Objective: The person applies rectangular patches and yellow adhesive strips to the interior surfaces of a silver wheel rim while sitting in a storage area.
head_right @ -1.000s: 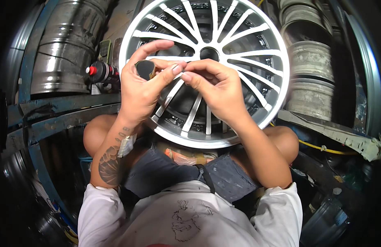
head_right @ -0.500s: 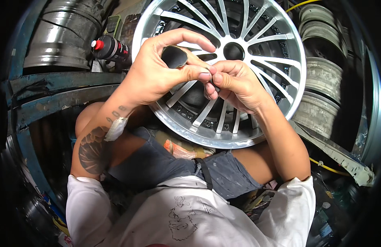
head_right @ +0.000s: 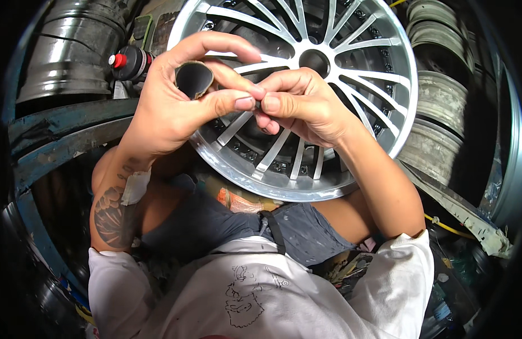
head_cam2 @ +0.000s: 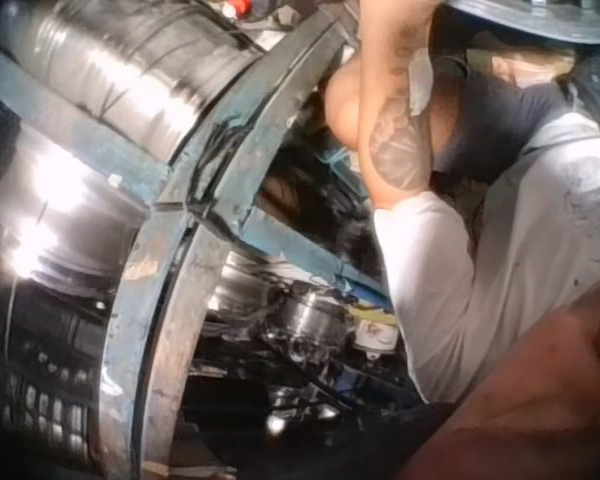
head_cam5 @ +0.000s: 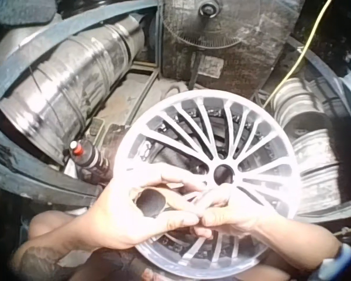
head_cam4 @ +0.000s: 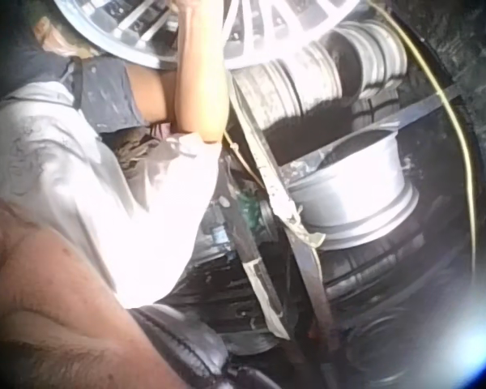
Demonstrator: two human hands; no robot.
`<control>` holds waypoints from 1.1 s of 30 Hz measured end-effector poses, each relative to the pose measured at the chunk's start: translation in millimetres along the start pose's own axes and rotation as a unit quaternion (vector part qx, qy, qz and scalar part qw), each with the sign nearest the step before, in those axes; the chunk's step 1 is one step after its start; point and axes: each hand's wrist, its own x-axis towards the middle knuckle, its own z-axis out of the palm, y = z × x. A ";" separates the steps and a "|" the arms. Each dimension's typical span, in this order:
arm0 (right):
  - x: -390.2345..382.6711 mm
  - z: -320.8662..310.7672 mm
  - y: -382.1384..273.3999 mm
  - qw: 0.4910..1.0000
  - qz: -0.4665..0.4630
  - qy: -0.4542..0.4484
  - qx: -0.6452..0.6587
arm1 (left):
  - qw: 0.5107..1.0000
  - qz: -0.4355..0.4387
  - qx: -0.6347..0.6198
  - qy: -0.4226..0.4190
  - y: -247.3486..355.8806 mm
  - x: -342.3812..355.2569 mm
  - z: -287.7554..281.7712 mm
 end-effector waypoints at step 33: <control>4.1 1.6 54.1 0.597 0.086 -0.125 -0.788 | 0.888 -0.027 0.447 0.103 4.5 -9.6 -54.1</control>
